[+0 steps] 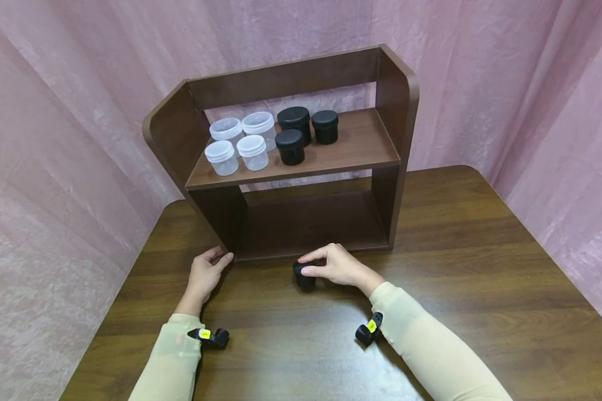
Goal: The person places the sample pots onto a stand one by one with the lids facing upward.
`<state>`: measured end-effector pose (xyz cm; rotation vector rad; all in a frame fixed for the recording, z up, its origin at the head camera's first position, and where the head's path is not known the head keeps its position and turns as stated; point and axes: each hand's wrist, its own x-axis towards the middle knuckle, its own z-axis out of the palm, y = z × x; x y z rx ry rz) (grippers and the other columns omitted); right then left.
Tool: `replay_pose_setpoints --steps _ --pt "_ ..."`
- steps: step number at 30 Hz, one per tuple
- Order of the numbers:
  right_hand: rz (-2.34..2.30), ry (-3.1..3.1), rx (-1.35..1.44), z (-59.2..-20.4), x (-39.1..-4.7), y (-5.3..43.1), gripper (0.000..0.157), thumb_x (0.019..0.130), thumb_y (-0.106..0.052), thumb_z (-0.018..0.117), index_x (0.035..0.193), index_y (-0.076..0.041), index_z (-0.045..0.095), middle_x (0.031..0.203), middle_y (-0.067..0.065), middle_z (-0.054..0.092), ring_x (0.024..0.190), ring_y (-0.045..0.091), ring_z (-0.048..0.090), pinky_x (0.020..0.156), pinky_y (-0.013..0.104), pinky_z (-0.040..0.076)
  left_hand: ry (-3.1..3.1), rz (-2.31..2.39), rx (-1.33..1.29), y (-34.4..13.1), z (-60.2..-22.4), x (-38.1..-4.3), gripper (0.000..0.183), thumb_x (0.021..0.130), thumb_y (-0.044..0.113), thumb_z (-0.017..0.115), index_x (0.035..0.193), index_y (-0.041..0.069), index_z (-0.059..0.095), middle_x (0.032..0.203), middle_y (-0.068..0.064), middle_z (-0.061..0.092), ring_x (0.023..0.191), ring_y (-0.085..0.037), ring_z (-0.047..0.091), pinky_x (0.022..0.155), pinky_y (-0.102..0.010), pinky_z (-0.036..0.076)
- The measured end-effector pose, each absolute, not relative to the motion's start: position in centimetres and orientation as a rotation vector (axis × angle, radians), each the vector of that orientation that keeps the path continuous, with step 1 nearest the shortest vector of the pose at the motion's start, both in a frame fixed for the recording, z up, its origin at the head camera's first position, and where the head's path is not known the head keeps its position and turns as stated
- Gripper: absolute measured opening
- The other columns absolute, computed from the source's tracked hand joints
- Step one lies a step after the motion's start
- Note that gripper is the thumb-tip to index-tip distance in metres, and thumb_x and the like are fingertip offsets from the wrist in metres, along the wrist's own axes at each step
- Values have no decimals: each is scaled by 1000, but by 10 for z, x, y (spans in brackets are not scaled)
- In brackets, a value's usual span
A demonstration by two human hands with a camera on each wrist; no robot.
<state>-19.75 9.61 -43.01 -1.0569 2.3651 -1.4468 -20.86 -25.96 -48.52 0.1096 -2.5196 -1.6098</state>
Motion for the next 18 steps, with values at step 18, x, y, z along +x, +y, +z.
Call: replay_pose_setpoints --steps 18 --pt "-1599 2307 -984 -426 -199 101 23 92 -9 65 112 2 70 108 11 70 101 15 63 89 27 49 -2530 -1604 109 -259 -486 -209 60 90 31 70 134 -5 51 134 -21 54 123 -32 52 100 -43 43"
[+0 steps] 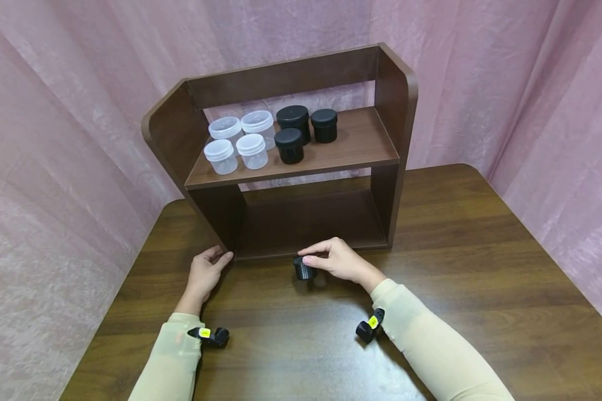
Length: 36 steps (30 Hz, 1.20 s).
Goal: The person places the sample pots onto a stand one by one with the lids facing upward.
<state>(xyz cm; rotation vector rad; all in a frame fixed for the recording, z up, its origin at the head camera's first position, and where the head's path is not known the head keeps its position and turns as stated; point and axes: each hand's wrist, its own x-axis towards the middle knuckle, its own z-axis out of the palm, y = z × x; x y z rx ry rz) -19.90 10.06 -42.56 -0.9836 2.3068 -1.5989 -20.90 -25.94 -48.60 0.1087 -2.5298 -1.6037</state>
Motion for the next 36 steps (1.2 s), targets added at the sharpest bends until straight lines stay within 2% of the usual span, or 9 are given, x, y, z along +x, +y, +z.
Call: replay_pose_setpoints --steps 5,12,24,30,33,36 --pt "-1657 2276 -965 -433 -205 102 22 92 -6 64 112 3 70 108 12 70 101 15 63 89 26 49 -2534 -1603 107 -260 -485 -209 61 89 32 70 134 -5 51 134 -22 53 123 -32 52 100 -43 43" --pt "-1729 2251 -1024 -439 -216 102 22 90 -8 68 111 -3 72 110 8 70 104 17 65 89 27 50 -2517 -1598 105 -259 -485 -210 58 90 30 70 133 -6 53 132 -21 55 121 -32 53 100 -43 43" --pt "-1801 2233 -1040 -404 -210 116 26 89 0 66 115 0 70 116 12 67 107 17 63 89 29 50 -2523 -1601 110 -261 -488 -209 62 89 33 70 134 -5 51 134 -22 53 123 -32 52 100 -43 43" --pt "-1928 2151 -1066 -377 -206 130 27 89 -1 67 115 7 67 121 18 63 108 17 63 82 29 54 -2526 -1606 106 -260 -487 -208 62 89 33 69 134 -5 51 135 -21 53 123 -32 52 100 -43 44" --pt "-1947 2217 -1151 -365 -207 138 27 88 -1 68 113 8 67 120 18 64 112 18 61 86 28 53 -2530 -1608 103 -260 -487 -209 63 89 34 69 135 -5 51 135 -21 53 124 -32 51 100 -43 43" --pt "-1921 2335 -1210 -354 -207 146 25 87 0 69 112 4 70 118 14 66 115 17 59 91 25 49 -2530 -1611 98 -260 -487 -209 63 89 34 69 135 -4 51 135 -21 53 124 -32 51 100 -43 43"
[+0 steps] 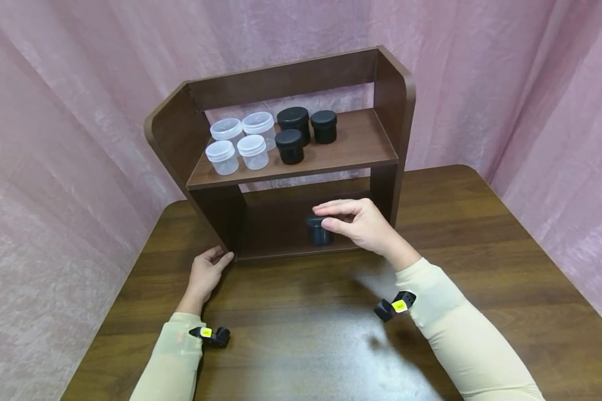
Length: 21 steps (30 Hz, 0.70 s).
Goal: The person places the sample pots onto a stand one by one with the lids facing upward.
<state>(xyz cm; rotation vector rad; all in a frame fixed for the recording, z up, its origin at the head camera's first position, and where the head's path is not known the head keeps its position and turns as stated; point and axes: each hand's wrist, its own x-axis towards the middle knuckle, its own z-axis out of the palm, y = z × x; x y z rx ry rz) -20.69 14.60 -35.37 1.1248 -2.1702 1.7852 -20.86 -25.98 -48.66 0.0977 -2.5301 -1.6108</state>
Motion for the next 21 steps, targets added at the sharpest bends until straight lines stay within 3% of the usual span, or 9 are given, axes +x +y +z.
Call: replay_pose_setpoints --steps 3,9,16,21 --pt "1718 -2172 1103 -341 -204 151 26 86 2 69 112 2 70 116 13 68 114 14 59 90 23 48 -2528 -1615 102 -260 -486 -209 63 89 34 70 135 -4 51 135 -21 53 124 -31 51 100 -42 43" --pt "1687 -2157 1078 -316 -191 153 27 83 13 66 109 10 67 113 20 67 109 8 61 86 21 50 -2524 -1631 115 -260 -488 -206 63 88 34 70 135 -4 51 135 -21 53 124 -31 51 100 -42 44" --pt "1692 -2064 1112 -310 -198 165 30 82 12 68 111 7 68 114 8 69 115 15 59 88 21 49 -2512 -1639 107 -260 -489 -208 63 88 34 70 135 -4 51 135 -21 53 124 -32 51 99 -42 44" --pt "1714 -1977 1150 -292 -199 170 30 81 14 68 110 8 68 114 8 69 114 17 60 87 21 49 -2523 -1623 115 -261 -489 -208 62 89 33 70 135 -4 51 135 -21 53 124 -32 51 99 -43 44"
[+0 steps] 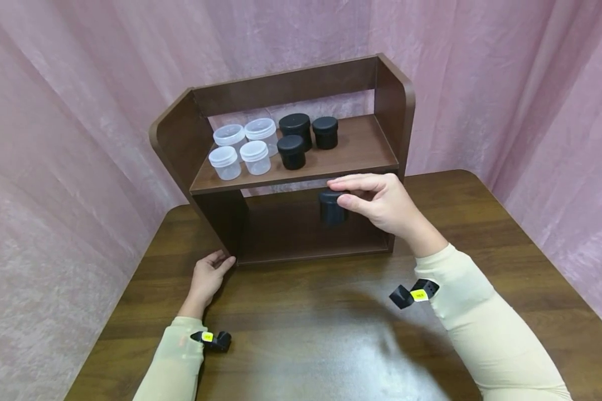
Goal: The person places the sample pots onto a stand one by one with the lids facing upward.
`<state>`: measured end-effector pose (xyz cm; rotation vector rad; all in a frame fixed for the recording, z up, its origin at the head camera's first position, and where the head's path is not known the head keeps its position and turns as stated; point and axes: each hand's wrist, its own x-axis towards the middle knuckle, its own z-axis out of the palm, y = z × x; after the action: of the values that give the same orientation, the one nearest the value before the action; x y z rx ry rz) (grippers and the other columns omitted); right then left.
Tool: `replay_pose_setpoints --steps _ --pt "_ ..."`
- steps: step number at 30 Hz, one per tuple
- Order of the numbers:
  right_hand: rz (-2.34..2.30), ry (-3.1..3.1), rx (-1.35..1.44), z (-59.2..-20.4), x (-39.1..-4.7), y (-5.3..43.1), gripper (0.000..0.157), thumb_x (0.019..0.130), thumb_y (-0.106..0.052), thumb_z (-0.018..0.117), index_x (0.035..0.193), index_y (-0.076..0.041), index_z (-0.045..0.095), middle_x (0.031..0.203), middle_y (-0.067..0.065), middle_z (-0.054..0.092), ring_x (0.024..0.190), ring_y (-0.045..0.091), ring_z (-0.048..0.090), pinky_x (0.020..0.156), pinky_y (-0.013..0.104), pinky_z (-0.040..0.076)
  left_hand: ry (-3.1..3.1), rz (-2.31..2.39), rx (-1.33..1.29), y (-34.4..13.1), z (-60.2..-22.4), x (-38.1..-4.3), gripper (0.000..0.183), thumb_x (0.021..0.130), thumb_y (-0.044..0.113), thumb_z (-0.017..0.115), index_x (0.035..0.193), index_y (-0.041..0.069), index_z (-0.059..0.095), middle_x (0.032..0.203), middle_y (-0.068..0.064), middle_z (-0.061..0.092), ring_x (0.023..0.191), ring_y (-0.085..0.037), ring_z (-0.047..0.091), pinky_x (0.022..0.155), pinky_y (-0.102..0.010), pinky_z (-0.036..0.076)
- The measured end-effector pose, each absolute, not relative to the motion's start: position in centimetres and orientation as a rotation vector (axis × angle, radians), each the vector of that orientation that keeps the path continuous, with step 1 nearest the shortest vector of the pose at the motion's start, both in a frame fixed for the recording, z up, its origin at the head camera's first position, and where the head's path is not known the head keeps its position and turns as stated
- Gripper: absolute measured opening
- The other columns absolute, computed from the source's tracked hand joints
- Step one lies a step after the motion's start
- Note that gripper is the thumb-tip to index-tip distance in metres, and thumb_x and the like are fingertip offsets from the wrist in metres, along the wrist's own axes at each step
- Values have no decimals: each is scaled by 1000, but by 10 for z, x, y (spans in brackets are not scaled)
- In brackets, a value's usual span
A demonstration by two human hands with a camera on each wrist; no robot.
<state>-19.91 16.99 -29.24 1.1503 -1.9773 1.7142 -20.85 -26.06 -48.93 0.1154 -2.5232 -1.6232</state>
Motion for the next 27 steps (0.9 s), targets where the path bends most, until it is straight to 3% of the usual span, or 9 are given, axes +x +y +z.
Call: replay_pose_setpoints --steps 18,27 --pt "1594 -1987 1052 -244 -216 178 33 82 14 67 113 3 70 113 8 69 103 12 64 75 16 51 -2516 -1628 116 -259 -486 -207 61 89 33 70 134 -4 52 135 -21 53 124 -32 51 100 -43 43" --pt "1457 -2094 923 -217 -209 162 27 86 6 67 113 9 67 116 13 67 96 6 63 75 15 51 -2521 -1628 114 -261 -487 -207 62 88 33 70 134 -4 52 134 -21 53 124 -33 51 99 -43 44"
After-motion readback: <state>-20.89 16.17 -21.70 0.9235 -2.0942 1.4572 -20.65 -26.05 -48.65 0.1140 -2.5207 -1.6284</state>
